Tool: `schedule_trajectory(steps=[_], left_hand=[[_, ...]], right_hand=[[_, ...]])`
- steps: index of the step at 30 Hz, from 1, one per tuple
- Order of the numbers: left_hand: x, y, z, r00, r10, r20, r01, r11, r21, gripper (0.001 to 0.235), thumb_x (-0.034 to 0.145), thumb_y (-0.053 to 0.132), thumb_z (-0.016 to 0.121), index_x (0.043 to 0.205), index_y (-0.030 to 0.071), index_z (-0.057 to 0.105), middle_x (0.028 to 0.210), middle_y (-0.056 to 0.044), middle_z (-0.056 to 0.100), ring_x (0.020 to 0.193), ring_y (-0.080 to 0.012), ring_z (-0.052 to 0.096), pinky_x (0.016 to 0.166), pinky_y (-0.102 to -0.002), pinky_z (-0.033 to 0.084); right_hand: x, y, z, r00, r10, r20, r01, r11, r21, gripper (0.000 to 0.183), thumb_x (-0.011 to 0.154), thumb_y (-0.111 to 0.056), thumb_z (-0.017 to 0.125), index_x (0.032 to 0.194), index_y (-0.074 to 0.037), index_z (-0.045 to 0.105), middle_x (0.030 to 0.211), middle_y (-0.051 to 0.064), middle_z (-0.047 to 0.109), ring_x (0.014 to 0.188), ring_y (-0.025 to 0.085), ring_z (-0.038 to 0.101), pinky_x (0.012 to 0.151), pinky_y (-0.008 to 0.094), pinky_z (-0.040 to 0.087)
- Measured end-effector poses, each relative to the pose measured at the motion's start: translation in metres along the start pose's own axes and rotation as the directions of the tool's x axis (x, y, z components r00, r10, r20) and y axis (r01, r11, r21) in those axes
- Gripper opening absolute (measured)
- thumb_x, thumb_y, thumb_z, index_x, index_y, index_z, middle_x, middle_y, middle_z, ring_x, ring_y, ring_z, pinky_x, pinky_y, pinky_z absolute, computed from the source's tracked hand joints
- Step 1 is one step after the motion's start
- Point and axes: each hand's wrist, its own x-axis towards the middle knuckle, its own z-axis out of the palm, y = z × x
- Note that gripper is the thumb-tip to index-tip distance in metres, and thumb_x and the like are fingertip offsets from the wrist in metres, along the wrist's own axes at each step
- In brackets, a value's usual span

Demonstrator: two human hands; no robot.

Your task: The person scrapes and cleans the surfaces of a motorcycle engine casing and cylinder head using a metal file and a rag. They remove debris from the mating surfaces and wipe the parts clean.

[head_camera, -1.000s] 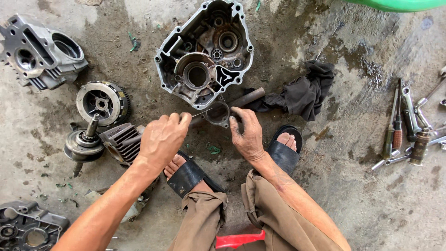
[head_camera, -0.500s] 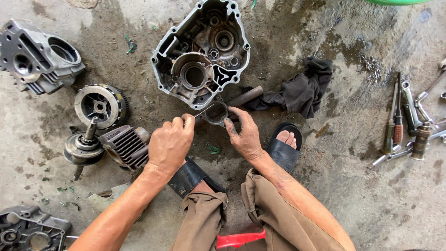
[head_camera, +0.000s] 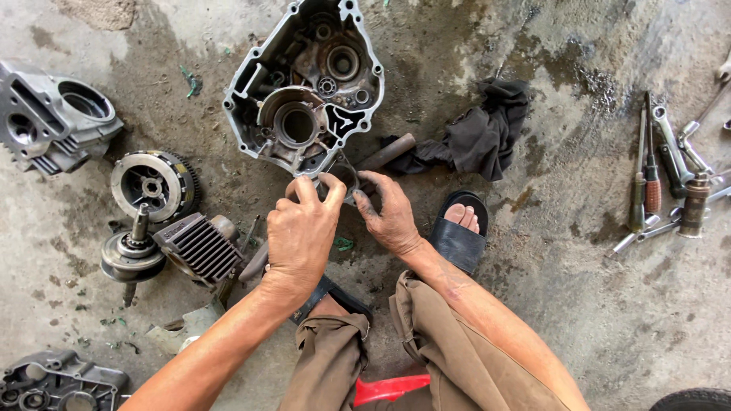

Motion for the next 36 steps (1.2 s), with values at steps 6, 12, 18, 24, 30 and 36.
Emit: schedule_trajectory(steps=[6,12,18,24,30,36], left_hand=[[0.001,0.005,-0.011,1.0,-0.003,-0.007,0.004,1.0,0.019,0.031,0.089,0.009,0.061,0.119,0.018,0.061,0.083,-0.015,0.052,0.051,-0.0172,0.059,0.045,-0.029,0.052],[0.004,0.033,-0.013,0.998,-0.051,0.035,0.051,0.999,0.013,0.023,0.092,0.003,0.062,0.114,0.008,0.061,0.082,-0.025,0.052,0.051,-0.0257,0.057,0.044,-0.035,0.048],[-0.015,0.02,-0.031,0.932,-0.02,0.362,0.023,1.0,-0.003,0.03,0.091,0.009,0.066,0.12,0.015,0.072,0.089,-0.02,0.06,0.059,-0.0255,0.067,0.045,-0.036,0.054],[-0.007,-0.003,-0.025,0.987,0.024,0.156,-0.017,0.999,-0.045,0.032,0.089,0.017,0.064,0.12,0.023,0.07,0.092,-0.011,0.057,0.058,-0.02,0.066,0.046,-0.033,0.054],[-0.017,0.01,0.005,0.998,0.009,0.066,-0.003,0.996,-0.091,0.038,0.089,0.016,0.064,0.126,0.023,0.068,0.107,-0.017,0.061,0.062,-0.0205,0.067,0.049,-0.032,0.053],[-0.026,0.009,-0.002,0.973,-0.093,0.211,0.139,0.967,-0.214,0.05,0.093,0.009,0.062,0.142,0.02,0.06,0.109,-0.014,0.059,0.063,-0.0156,0.07,0.049,-0.03,0.061]], right_hand=[[0.002,-0.004,-0.003,1.0,0.019,0.004,-0.019,1.0,-0.013,0.033,0.097,-0.032,0.072,0.127,-0.016,0.068,0.104,0.006,0.072,0.094,0.029,0.07,0.089,0.04,0.057],[0.004,-0.003,-0.006,0.999,0.014,0.031,-0.014,1.0,-0.012,0.034,0.098,-0.034,0.071,0.127,-0.017,0.067,0.099,0.006,0.07,0.092,0.031,0.069,0.087,0.041,0.056],[0.004,-0.004,-0.008,0.999,0.02,0.037,-0.02,1.0,0.012,0.034,0.097,-0.031,0.072,0.126,-0.016,0.067,0.101,0.007,0.071,0.091,0.031,0.07,0.089,0.039,0.055],[0.007,-0.007,-0.008,0.998,0.053,0.036,-0.054,0.998,0.029,0.036,0.097,-0.036,0.071,0.128,-0.018,0.066,0.101,0.007,0.071,0.092,0.031,0.069,0.087,0.04,0.055],[0.009,-0.002,-0.009,0.999,-0.013,0.036,0.013,1.0,-0.003,0.035,0.097,-0.033,0.072,0.127,-0.016,0.066,0.104,0.006,0.073,0.092,0.029,0.07,0.087,0.039,0.054],[0.005,-0.005,-0.006,0.999,0.038,0.021,-0.038,0.999,0.015,0.035,0.097,-0.033,0.072,0.128,-0.017,0.066,0.105,0.008,0.072,0.094,0.032,0.069,0.087,0.04,0.055]])
